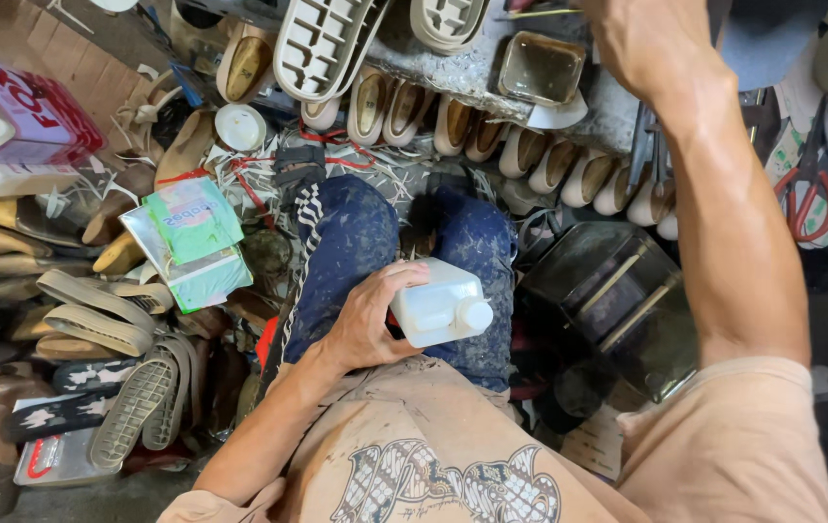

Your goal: The person pours liquid primer into a small container and applies it to various shoe sole components using a brush and a sponge applicator, then uses scissors to trim a white material.

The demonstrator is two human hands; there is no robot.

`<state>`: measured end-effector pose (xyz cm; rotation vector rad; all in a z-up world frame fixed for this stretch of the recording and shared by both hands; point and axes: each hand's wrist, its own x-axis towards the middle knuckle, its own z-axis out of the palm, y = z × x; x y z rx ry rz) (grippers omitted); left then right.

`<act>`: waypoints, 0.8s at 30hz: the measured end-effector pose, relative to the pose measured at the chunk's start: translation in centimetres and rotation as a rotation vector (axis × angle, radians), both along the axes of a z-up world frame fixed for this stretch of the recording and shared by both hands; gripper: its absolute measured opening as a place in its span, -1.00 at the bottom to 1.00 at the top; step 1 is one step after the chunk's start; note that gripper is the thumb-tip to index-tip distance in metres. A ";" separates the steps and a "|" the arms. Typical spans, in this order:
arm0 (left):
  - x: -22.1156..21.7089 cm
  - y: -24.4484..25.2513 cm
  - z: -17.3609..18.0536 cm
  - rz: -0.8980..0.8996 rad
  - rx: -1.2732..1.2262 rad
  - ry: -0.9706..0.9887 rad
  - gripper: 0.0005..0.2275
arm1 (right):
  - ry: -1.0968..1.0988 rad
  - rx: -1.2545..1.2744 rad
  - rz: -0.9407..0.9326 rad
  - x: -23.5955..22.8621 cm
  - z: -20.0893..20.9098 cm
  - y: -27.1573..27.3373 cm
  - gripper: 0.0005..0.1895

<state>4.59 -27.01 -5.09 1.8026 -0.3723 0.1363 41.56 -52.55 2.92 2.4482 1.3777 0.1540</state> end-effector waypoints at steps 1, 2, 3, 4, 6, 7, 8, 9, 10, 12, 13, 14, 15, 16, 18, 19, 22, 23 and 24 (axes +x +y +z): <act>0.0 0.3 0.3 -0.045 0.030 0.033 -0.20 | 0.059 0.231 -0.031 -2.7 1.5 -0.5 -0.91; 0.0 0.6 0.6 -0.085 0.063 0.070 -0.04 | 0.121 0.466 -0.055 -5.2 3.0 -0.7 -0.90; 0.5 0.6 2.2 -0.083 0.061 0.077 -0.04 | 0.128 0.464 -0.055 -8.1 3.4 -0.8 -0.90; 0.8 0.7 3.8 -0.067 -0.290 0.190 -0.02 | 0.373 0.716 -0.195 -11.0 3.6 -0.6 -0.96; 1.8 1.0 6.7 -0.019 -0.636 0.320 0.01 | 0.666 0.959 -0.335 -17.3 4.1 0.2 -0.98; 2.6 1.1 8.0 0.041 -1.112 0.401 0.01 | 0.698 1.107 -0.425 -20.5 4.6 0.7 -0.91; 3.6 1.3 8.9 0.107 -1.582 0.453 0.03 | 0.725 1.261 -0.522 -23.8 4.8 1.1 -0.81; 4.0 1.0 10.2 0.135 -1.568 0.457 0.03 | 0.754 1.269 -0.520 -26.7 5.0 2.3 -0.81; 4.6 0.7 11.6 0.091 -1.674 0.465 0.02 | 0.877 1.377 -0.568 -29.5 5.3 3.4 -0.87; 5.2 -0.3 13.6 0.047 -1.770 0.478 0.01 | 1.007 1.492 -0.621 -33.2 6.1 5.1 -0.88; 5.2 -0.9 14.3 0.018 -1.737 0.494 0.03 | 0.966 1.442 -0.453 -34.1 6.3 5.9 -0.92; 5.2 -1.7 14.8 -0.015 -1.709 0.509 0.05 | 0.917 1.382 -0.291 -34.8 6.6 6.5 -0.90; 4.9 -1.9 15.2 -0.017 -1.703 0.517 0.05 | 0.915 1.390 -0.296 -35.0 6.7 6.8 -0.90; 4.6 -2.2 15.6 -0.020 -1.701 0.513 0.05 | 0.820 1.376 -0.250 -35.3 7.0 7.0 -0.87; 4.1 -2.6 16.1 -0.016 -1.698 0.510 0.06 | 0.731 1.359 -0.204 -35.8 7.2 7.0 -0.84; 3.9 -2.6 16.2 -0.018 -1.672 0.505 0.07 | 0.736 1.335 -0.190 -36.0 7.1 6.9 -0.86; 3.1 -2.8 16.1 -0.020 -1.607 0.503 0.08 | 0.656 1.288 -0.135 -36.2 7.2 7.1 -0.88; 2.9 -2.9 16.1 -0.029 -1.568 0.500 0.08 | 0.564 1.264 -0.092 -36.1 7.3 7.3 -0.89; 2.8 -2.9 15.9 -0.030 -1.565 0.501 0.08 | 0.563 1.266 -0.092 -36.4 7.3 7.4 -0.89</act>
